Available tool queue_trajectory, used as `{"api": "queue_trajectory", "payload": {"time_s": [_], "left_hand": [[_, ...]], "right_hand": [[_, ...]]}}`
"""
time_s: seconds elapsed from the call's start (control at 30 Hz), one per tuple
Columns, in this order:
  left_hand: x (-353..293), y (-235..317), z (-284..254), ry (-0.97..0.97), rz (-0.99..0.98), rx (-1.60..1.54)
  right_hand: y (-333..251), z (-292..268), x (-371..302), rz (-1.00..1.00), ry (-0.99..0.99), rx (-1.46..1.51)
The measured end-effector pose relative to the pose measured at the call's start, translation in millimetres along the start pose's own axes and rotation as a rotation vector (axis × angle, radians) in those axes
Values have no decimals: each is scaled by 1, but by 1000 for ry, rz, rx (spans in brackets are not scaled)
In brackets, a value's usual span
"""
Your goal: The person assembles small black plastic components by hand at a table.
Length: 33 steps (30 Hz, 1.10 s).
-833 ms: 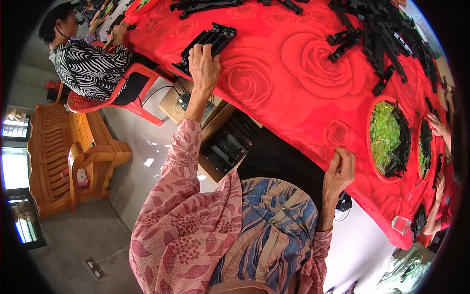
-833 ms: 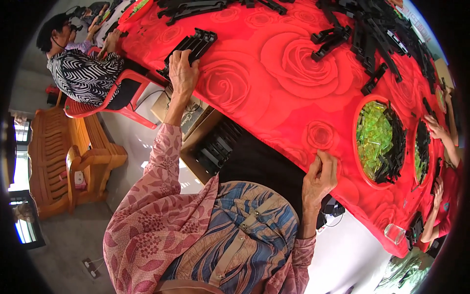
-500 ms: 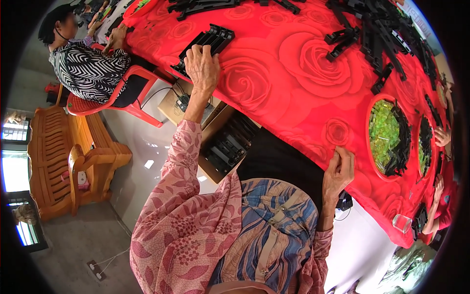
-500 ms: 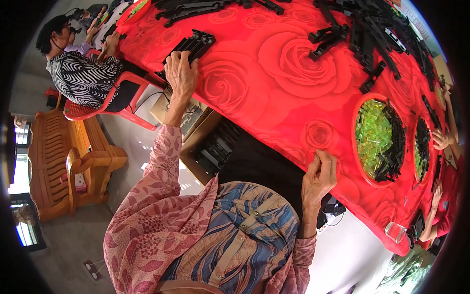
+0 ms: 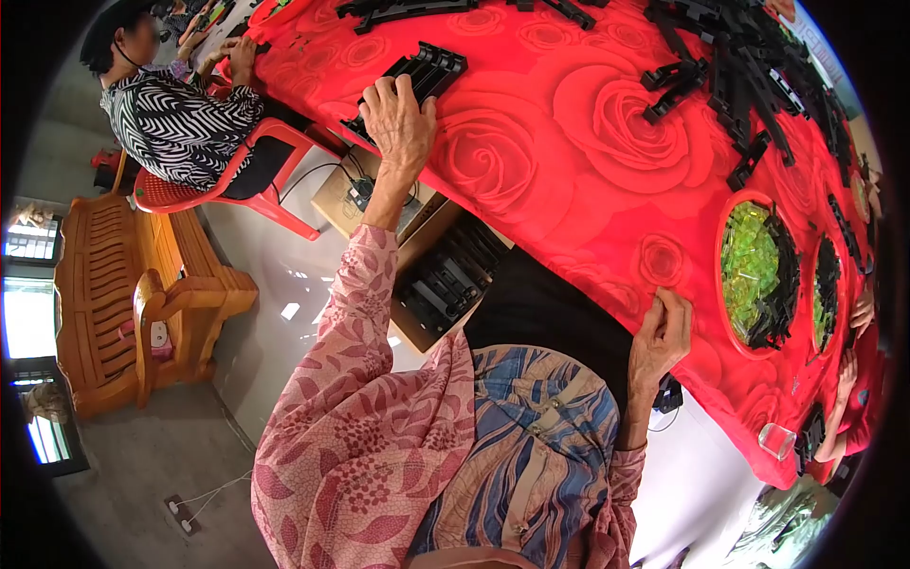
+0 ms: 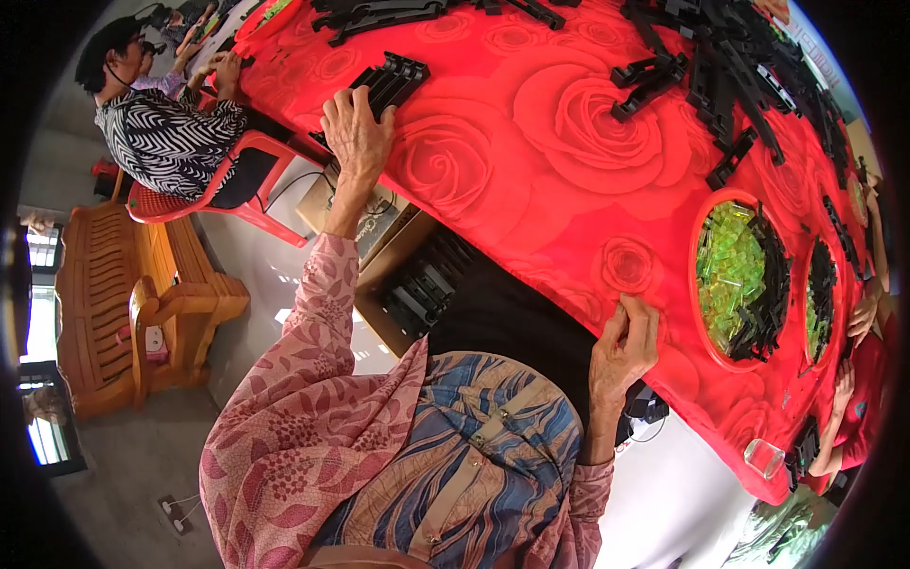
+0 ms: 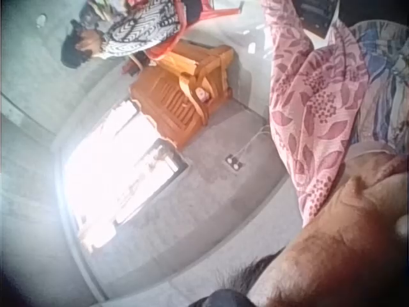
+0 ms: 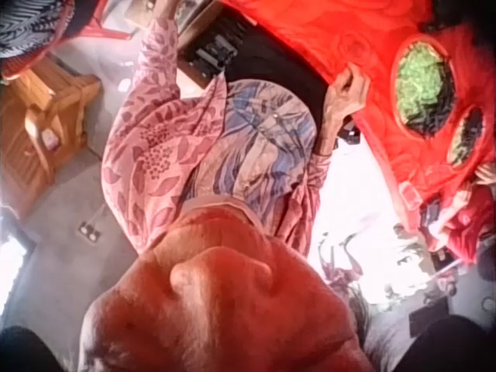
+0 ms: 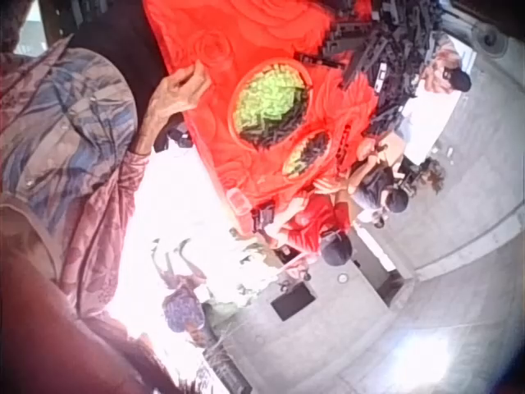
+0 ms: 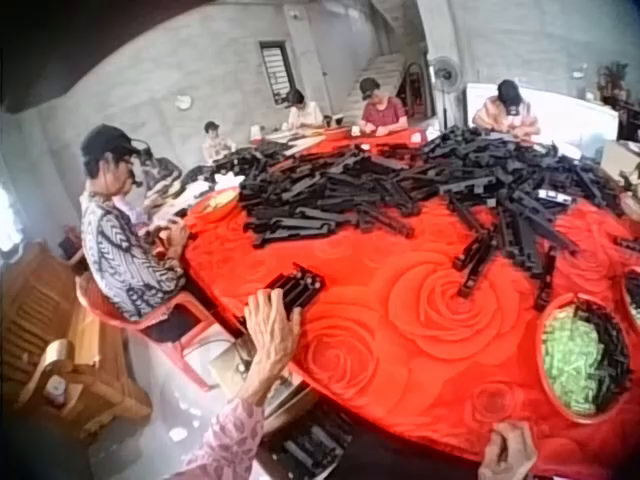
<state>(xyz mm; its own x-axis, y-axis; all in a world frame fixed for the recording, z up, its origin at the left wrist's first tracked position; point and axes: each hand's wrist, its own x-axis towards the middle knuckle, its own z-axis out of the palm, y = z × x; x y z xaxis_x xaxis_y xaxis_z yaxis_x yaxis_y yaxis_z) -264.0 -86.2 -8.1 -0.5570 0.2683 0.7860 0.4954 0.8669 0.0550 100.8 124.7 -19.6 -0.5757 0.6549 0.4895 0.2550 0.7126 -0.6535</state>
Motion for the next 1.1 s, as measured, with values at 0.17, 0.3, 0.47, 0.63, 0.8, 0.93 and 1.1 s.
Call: {"api": "queue_trajectory", "payload": {"time_s": [0.17,0.3,0.47,0.63,0.8,0.93,1.1], "left_hand": [[-3,-10,5,-16,15,18],[-5,-11,11,-33,-10,-17],[-2,-6,12,-34,11,-36],[-6,1,-5,-45,-21,-16],[-2,43,-19,-183,35,-332],[11,101,-12,-493,-38,-875],[47,198,4,-676,321,-876]], "right_hand": [[6,6,0,-88,57,5],[4,3,-1,-61,41,-1],[5,-1,-2,-58,54,-19],[7,2,-2,-19,27,20],[4,-3,3,-36,86,72],[7,-5,3,-1,39,170],[8,-9,1,45,30,252]]}}
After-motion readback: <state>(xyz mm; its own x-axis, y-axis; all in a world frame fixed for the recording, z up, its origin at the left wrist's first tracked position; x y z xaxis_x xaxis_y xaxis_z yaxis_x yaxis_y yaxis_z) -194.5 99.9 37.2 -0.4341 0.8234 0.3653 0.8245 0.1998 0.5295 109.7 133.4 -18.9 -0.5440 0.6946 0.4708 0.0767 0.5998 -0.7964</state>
